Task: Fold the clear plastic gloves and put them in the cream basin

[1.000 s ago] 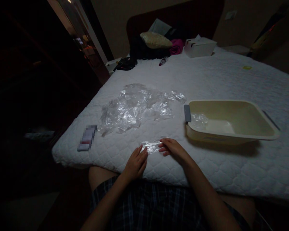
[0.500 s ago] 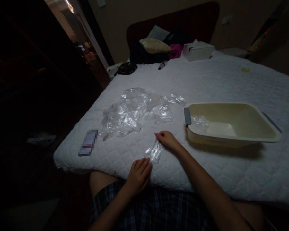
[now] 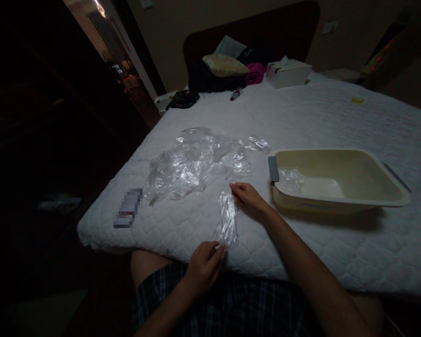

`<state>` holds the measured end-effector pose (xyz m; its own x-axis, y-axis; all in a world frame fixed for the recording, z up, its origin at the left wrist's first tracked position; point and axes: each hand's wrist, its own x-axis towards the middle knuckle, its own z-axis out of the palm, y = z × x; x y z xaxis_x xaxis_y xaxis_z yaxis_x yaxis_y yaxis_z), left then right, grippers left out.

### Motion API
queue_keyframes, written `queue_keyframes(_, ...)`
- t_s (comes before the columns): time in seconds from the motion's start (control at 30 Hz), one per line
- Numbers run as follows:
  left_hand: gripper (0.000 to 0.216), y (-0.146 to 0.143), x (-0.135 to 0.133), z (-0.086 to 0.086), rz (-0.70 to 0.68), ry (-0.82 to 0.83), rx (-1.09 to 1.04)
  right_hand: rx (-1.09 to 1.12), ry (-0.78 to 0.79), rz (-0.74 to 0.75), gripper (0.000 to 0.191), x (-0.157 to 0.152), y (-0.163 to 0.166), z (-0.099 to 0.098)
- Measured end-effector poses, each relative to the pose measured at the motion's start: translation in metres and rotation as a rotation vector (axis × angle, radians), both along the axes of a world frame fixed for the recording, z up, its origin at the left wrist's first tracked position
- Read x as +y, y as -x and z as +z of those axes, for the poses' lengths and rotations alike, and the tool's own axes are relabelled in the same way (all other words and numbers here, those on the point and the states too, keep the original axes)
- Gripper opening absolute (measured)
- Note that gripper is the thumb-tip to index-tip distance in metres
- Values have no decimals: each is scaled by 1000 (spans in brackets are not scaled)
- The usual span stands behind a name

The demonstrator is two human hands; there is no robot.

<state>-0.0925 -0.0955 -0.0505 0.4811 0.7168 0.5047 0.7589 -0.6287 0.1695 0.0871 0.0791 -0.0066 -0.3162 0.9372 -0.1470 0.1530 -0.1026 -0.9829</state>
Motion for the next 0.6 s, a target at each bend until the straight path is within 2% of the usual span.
queue_keyframes(0.13, 31, 23, 22, 0, 32, -81, 27, -172, -212, -31, 31, -18, -22, 2)
queue_keyframes(0.33, 30, 34, 61, 0, -62, -84, 178, -348, -424, -2, 23, -59, -32, -18)
queue_keyframes(0.47, 29, 25, 73, -5, -133, -32, 260, -285, -435, -26, 19, -70, -27, -30)
queue_keyframes(0.6, 25, 17, 78, -11, -78, -34, 207, -223, -392, -34, 19, -70, -26, -38)
